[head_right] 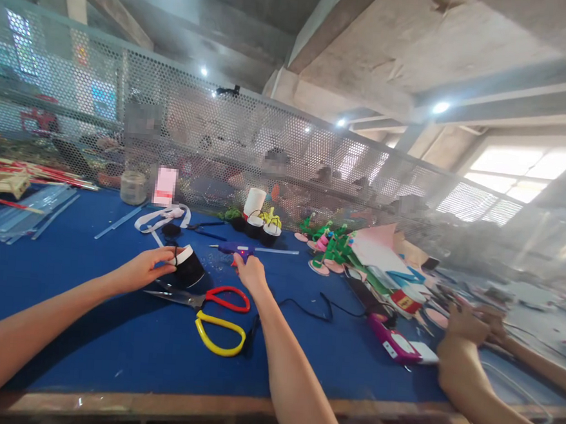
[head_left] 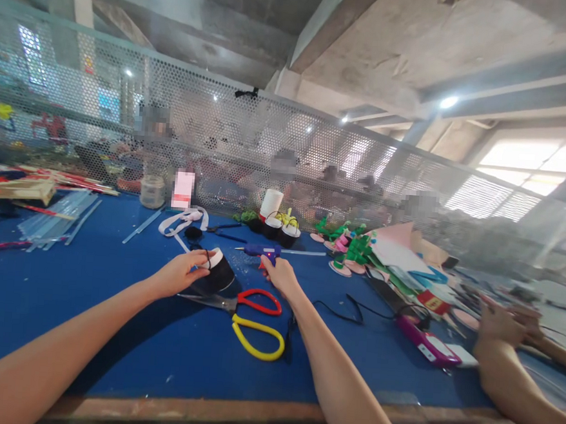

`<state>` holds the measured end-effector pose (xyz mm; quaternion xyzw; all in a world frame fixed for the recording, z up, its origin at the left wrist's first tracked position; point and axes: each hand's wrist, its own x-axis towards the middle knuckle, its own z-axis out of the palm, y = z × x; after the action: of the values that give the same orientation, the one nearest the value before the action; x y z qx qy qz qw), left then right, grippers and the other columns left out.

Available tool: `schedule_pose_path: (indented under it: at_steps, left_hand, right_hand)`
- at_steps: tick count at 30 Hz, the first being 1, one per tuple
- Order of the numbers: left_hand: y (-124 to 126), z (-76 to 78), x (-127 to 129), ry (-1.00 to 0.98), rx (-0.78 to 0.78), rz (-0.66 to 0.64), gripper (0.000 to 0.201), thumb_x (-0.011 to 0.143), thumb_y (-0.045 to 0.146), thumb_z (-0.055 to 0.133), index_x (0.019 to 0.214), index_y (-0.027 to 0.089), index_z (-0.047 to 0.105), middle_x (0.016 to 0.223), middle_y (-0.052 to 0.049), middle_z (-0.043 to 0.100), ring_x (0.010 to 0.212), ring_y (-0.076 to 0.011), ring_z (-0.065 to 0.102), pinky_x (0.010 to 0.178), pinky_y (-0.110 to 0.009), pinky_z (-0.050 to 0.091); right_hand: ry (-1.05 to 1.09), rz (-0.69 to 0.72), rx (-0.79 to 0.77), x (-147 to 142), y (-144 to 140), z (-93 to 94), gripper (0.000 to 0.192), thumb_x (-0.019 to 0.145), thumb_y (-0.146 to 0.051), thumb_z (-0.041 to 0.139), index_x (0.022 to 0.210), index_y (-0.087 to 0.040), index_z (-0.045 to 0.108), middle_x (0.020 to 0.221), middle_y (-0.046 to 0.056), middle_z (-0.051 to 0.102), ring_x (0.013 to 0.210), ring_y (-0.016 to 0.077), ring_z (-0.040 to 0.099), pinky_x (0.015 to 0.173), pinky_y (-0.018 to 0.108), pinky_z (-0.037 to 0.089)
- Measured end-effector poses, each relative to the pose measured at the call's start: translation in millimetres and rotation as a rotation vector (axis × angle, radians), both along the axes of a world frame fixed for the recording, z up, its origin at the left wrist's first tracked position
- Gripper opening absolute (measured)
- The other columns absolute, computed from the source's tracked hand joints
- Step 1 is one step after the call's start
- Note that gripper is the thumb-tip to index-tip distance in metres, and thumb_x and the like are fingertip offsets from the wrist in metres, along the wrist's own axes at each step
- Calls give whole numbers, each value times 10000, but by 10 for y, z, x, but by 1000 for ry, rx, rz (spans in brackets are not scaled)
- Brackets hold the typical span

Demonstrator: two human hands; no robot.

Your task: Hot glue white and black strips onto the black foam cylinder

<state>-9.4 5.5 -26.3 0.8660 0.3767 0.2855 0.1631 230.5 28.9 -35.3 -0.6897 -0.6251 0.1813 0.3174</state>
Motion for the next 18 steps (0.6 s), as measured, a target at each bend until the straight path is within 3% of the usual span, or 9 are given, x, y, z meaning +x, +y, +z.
schedule_pose_path:
  at_steps: [4, 6, 8, 10, 12, 14, 18]
  left_hand:
    - [-58, 20, 36, 82, 82, 17, 166, 802, 226, 398, 734, 155, 533, 1220, -115, 495, 1101, -208, 478, 912, -336, 385]
    - [-82, 8, 59, 141, 141, 35, 152, 803, 193, 405, 785, 155, 552, 1259, -112, 461, 1111, -209, 470, 936, -371, 367]
    - [-105, -18, 89, 198, 218, 49, 155, 797, 156, 414, 830, 159, 565, 1272, -112, 450, 1123, -213, 458, 958, -415, 337]
    - [-131, -47, 127, 240, 303, 51, 188, 790, 126, 419, 896, 168, 568, 1264, -118, 456, 1133, -218, 446, 969, -454, 311]
    - [-163, -67, 171, 272, 376, 42, 250, 787, 108, 420, 991, 172, 549, 1243, -130, 473, 1134, -224, 443, 970, -479, 299]
    - [-198, -73, 214, 305, 431, 24, 299, 788, 104, 419, 1064, 158, 520, 1209, -148, 498, 1133, -237, 441, 970, -495, 290]
    - [-241, -56, 254, 343, 476, -12, 288, 779, 86, 419, 1034, 133, 544, 1141, -161, 543, 1147, -263, 421, 985, -509, 253]
  right_hand:
    - [-124, -92, 0, -36, -18, 10, 247, 752, -269, 503, 597, -99, 593, 819, 233, 611, 880, 325, 559, 746, 410, 395]
    - [-184, -108, 96, -88, -81, 53, 202, 741, -264, 523, 664, -105, 619, 934, 227, 579, 971, 333, 500, 794, 440, 364]
    - [-192, 0, 306, -180, -175, 100, 194, 762, -284, 501, 740, -139, 629, 974, 168, 568, 989, 281, 481, 829, 419, 360]
    - [-107, 232, 531, -312, -283, 126, 220, 803, -294, 439, 788, -172, 621, 966, 112, 569, 966, 211, 489, 853, 367, 371]
    - [-39, 419, 631, -457, -385, 118, 244, 823, -310, 403, 804, -183, 611, 988, 100, 556, 988, 194, 476, 872, 361, 369]
    - [-21, 478, 640, -577, -459, 87, 230, 805, -324, 436, 747, -177, 603, 1036, 115, 534, 1038, 212, 444, 900, 390, 345]
    - [129, 538, 501, -644, -496, 57, 170, 768, -275, 479, 648, -183, 557, 1089, 101, 516, 1061, 200, 447, 910, 386, 345]
